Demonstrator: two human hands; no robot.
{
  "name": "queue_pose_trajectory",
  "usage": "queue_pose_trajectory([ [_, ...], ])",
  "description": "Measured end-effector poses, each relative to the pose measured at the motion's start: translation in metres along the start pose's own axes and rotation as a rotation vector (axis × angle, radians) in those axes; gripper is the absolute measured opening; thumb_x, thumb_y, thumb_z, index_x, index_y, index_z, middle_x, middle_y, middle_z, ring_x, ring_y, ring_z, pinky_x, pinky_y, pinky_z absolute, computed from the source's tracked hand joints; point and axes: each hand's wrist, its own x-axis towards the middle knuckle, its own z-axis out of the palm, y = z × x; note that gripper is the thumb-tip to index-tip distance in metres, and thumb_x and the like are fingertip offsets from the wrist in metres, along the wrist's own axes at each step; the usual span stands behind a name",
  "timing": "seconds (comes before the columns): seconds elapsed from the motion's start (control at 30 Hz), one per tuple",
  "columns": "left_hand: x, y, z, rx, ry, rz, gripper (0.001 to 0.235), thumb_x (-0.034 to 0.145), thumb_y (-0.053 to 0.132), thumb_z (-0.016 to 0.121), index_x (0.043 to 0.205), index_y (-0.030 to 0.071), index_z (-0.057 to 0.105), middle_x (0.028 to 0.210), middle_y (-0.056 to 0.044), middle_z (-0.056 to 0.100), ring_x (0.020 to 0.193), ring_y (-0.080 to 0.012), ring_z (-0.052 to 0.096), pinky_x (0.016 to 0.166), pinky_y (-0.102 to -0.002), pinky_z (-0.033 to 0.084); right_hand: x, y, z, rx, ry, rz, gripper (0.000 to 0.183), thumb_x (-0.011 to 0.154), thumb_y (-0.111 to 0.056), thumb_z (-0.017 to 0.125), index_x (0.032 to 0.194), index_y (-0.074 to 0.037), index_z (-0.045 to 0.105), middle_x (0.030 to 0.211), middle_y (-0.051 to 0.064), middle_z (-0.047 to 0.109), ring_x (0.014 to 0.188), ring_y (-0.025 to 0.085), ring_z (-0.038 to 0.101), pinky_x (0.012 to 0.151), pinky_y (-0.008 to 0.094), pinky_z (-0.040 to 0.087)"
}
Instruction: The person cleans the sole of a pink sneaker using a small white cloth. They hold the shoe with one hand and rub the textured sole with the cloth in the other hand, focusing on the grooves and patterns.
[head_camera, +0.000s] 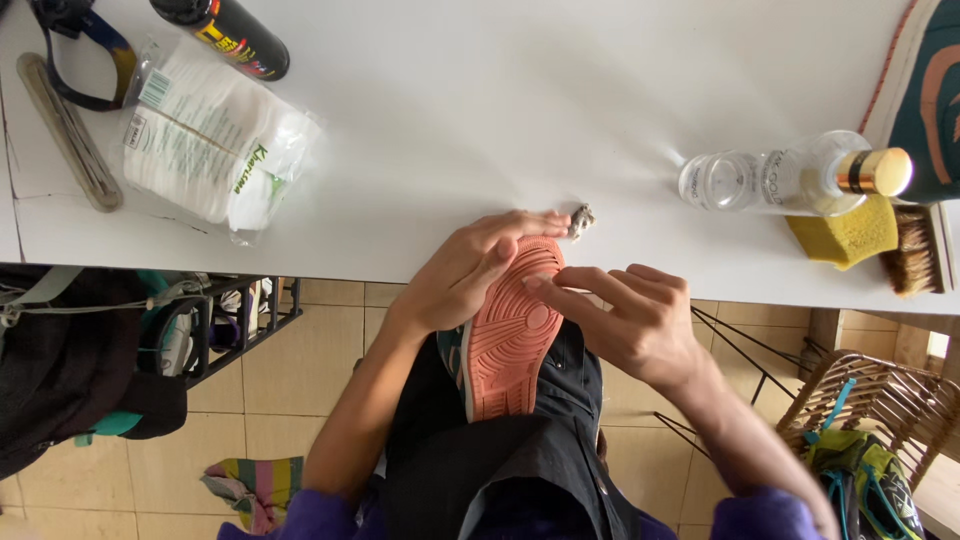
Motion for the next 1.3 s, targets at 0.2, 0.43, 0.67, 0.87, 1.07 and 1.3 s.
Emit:
queue_pose_trajectory([
  [0.2,0.0,-0.02,0.007,0.207,0.067,0.037,0.088,0.118,0.06,0.005,0.131,0.004,0.071,0.138,-0.019,0.076,0.146,-0.0411,0.065,0.126,-0.055,0.045,0.015,0.021,0.01,-0.178,-0.037,-0.321,0.013,0.109,-0.012,0.071,0.099,-0.016,0.078,0.093,0.006,0.074,0.055,0.019,0.045,0.058,0.031,0.043],
  [0.43,-0.001,-0.024,0.008,0.131,0.125,-0.052,0.096,0.115,0.064,0.0,0.135,0.003,0.072,0.136,-0.02,0.078,0.143,-0.0426,0.067,0.132,-0.055,0.039,0.024,0.011,0.015,-0.31,0.002,-0.293,0.019,0.107,-0.005,0.068,0.095,-0.013,0.08,0.085,0.006,0.07,0.052,0.016,0.039,0.056,0.027,0.037],
  [0.67,0.0,-0.022,0.011,0.12,0.151,-0.073,0.1,0.113,0.069,0.0,0.133,0.004,0.073,0.132,-0.026,0.077,0.141,-0.0491,0.066,0.129,-0.062,0.042,0.006,0.003,0.012,-0.545,-0.105,-0.211,0.016,0.102,-0.007,0.069,0.104,-0.011,0.084,0.086,0.008,0.071,0.051,0.016,0.047,0.056,0.028,0.041],
  [0.87,0.001,-0.026,0.011,0.149,0.151,-0.043,0.092,0.116,0.061,0.002,0.134,0.007,0.074,0.133,-0.018,0.078,0.142,-0.0435,0.067,0.128,-0.059,0.043,-0.006,0.009,-0.005,-0.643,-0.206,-0.047,0.019,0.096,-0.007,0.071,0.105,-0.017,0.084,0.078,0.005,0.068,0.049,0.017,0.049,0.052,0.031,0.043],
  [1.07,-0.001,-0.014,0.009,0.182,0.127,-0.065,0.089,0.119,0.065,0.005,0.135,0.01,0.073,0.137,-0.009,0.08,0.146,-0.0328,0.071,0.126,-0.048,0.046,-0.006,0.031,-0.034,0.09,-0.199,0.316,0.029,0.11,0.002,0.078,0.13,-0.017,0.086,0.099,-0.001,0.083,0.064,0.011,0.066,0.051,0.029,0.051],
  [1.3,0.001,-0.024,0.012,0.104,0.165,-0.017,0.089,0.119,0.061,0.007,0.132,0.007,0.076,0.131,-0.014,0.08,0.143,-0.0401,0.068,0.127,-0.056,0.045,-0.02,0.025,-0.009,0.068,-0.158,0.081,0.031,0.102,0.003,0.061,0.117,-0.01,0.084,0.095,0.008,0.079,0.064,0.022,0.07,0.062,0.031,0.056],
])
